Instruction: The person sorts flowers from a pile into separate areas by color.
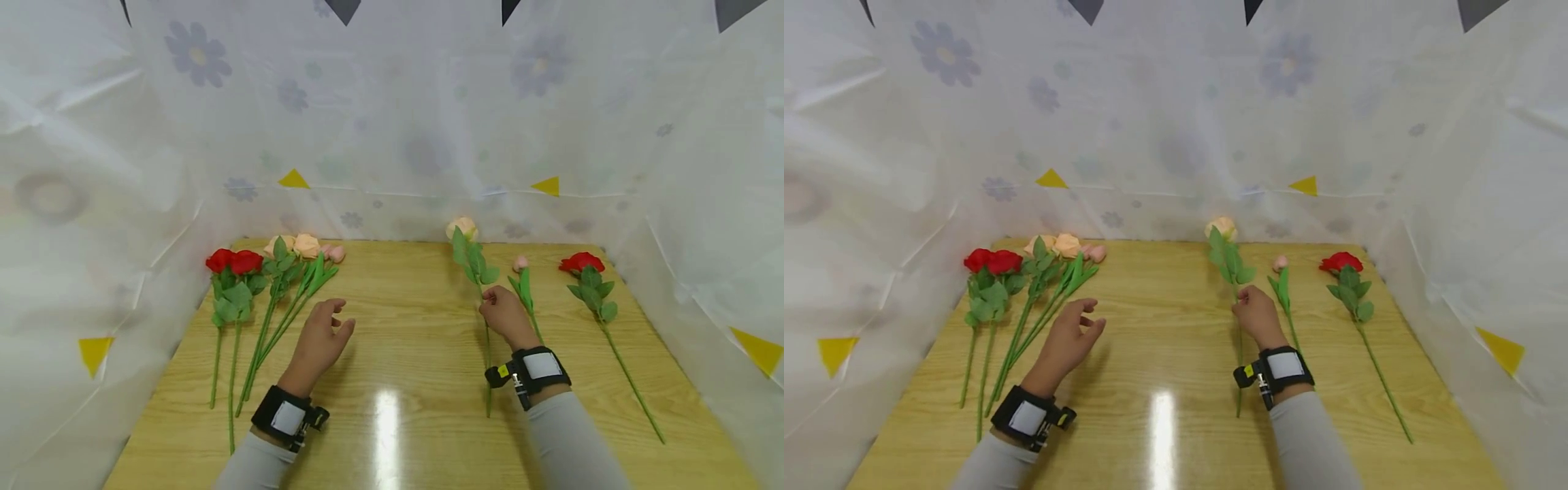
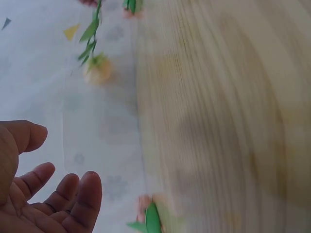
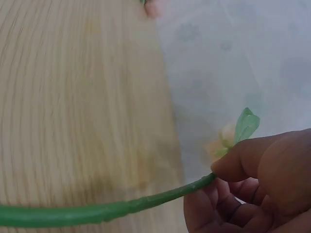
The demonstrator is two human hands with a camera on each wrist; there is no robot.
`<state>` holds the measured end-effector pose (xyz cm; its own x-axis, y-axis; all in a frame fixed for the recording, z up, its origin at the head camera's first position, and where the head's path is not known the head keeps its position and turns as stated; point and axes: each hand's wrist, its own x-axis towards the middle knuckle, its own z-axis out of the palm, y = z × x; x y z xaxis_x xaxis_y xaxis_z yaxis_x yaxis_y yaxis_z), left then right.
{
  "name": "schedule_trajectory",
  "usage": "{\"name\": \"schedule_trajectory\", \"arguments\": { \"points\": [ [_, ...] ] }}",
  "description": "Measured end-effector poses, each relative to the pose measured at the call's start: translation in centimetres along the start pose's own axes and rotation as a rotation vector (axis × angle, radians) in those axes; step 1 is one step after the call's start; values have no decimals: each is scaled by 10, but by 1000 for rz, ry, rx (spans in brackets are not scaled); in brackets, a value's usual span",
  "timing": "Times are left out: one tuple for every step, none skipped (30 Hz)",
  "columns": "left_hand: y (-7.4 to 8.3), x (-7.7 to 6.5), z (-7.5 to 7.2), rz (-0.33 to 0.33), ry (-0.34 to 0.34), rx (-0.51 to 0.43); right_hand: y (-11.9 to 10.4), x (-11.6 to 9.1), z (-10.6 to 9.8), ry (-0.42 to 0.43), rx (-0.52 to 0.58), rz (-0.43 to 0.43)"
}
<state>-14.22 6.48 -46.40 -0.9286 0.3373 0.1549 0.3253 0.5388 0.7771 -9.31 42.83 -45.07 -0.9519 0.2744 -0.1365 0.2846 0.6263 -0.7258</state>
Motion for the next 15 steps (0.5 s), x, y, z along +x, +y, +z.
{"name": "schedule_trajectory", "arguments": {
  "points": [
    [-4,0,-6,-9,0,30,5,2,-1,-4,-32,7],
    [-7,0,-13,-22,-4,61,9,3,-2,-7,-55,5],
    [-10,1,-18,-32,-7,90,13,4,-3,-2,-85,5],
    [-14,1,-24,-39,-9,128,16,5,-3,1,-120,3],
    [-17,1,-29,-49,-12,160,20,6,-3,10,-158,0],
    [-19,1,-34,-53,-13,191,23,7,-2,19,-193,-5],
    [-23,1,-38,-54,-12,219,25,7,-1,24,-222,-9],
    [-26,1,-42,-60,-14,253,28,7,0,21,-249,-4],
    [-29,0,-45,-63,-13,284,30,6,1,19,-275,6],
    [-32,0,-48,-69,-11,314,31,6,2,17,-297,12],
    [-35,-1,-50,-79,-9,338,33,6,4,18,-310,11],
    [-37,-1,-52,-88,-6,360,34,5,4,16,-320,11],
    [-39,-2,-53,-101,-3,382,34,5,5,13,-326,13],
    [-42,-3,-54,-116,-4,411,35,5,6,11,-323,16],
    [-44,-4,-55,-130,-3,430,35,5,7,15,-319,13]
  ]
}}
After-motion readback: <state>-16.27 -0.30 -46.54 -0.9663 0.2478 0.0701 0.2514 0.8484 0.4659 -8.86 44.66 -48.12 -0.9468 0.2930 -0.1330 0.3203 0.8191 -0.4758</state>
